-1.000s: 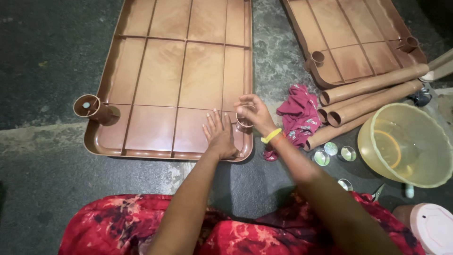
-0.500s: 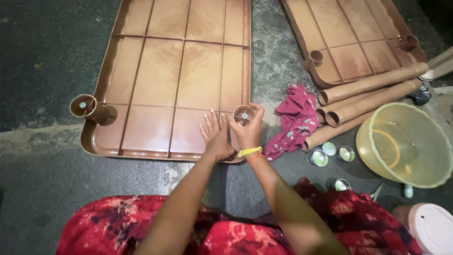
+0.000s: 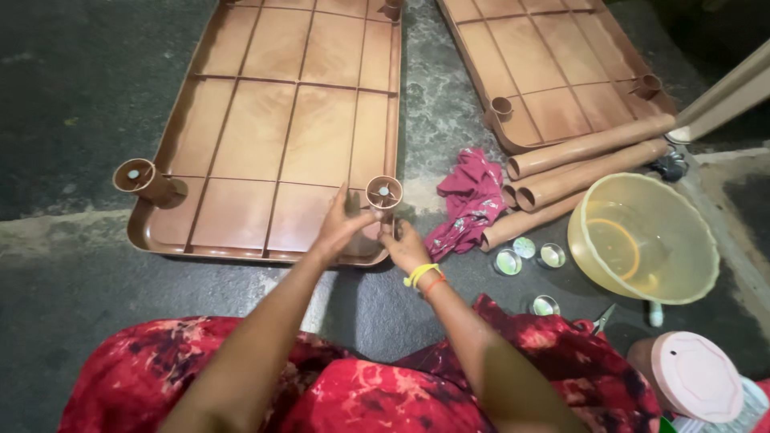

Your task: The person sits on the floor and attaches plastic feet to the underside of brown plastic table tops, pressing and twisting each foot into its socket by hand and repositioning the panels between fittings.

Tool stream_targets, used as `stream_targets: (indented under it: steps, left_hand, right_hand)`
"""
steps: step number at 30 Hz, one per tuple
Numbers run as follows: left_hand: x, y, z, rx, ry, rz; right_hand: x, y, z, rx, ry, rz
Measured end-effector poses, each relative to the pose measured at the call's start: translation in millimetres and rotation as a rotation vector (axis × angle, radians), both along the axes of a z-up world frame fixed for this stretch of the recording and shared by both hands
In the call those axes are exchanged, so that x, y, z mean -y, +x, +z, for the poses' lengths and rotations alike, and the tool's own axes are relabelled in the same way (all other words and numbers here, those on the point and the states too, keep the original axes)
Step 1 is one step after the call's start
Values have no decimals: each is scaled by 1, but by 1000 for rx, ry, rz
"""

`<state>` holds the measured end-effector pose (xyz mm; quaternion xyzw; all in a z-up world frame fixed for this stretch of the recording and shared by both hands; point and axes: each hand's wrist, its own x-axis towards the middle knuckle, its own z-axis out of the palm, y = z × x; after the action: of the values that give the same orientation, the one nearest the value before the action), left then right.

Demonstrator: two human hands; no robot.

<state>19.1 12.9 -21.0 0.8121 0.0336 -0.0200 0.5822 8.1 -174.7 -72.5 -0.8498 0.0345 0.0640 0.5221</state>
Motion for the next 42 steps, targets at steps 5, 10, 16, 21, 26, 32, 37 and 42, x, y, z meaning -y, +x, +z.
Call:
stream_targets:
  steps: [5, 10, 16, 21, 26, 32, 37, 42]
  left_hand:
    - [76, 1, 32, 351, 281, 394]
    - [117, 24, 49, 225, 621, 650]
    - [106, 24, 24, 403, 643, 503]
    - [112, 15, 35, 537, 663, 555]
    - [114, 12, 37, 503, 438, 565]
    - [104, 18, 29, 484, 277, 451]
    - [100, 20, 27, 486, 290, 431]
    - [88, 22, 30, 436, 232, 302]
  right_hand:
    - [-19, 12, 6, 133, 62, 173]
    - [-20, 24, 0, 49, -64, 127]
    - [-36, 22, -28, -41, -92, 112]
    - [-35, 25, -23, -57, -110, 129]
    - [-38, 24, -31, -88, -140, 153]
    - [-35, 18, -23, -78, -72, 126]
    - [-29, 15, 7, -89, -59, 145]
    - [-29, 9, 26, -101, -31, 80]
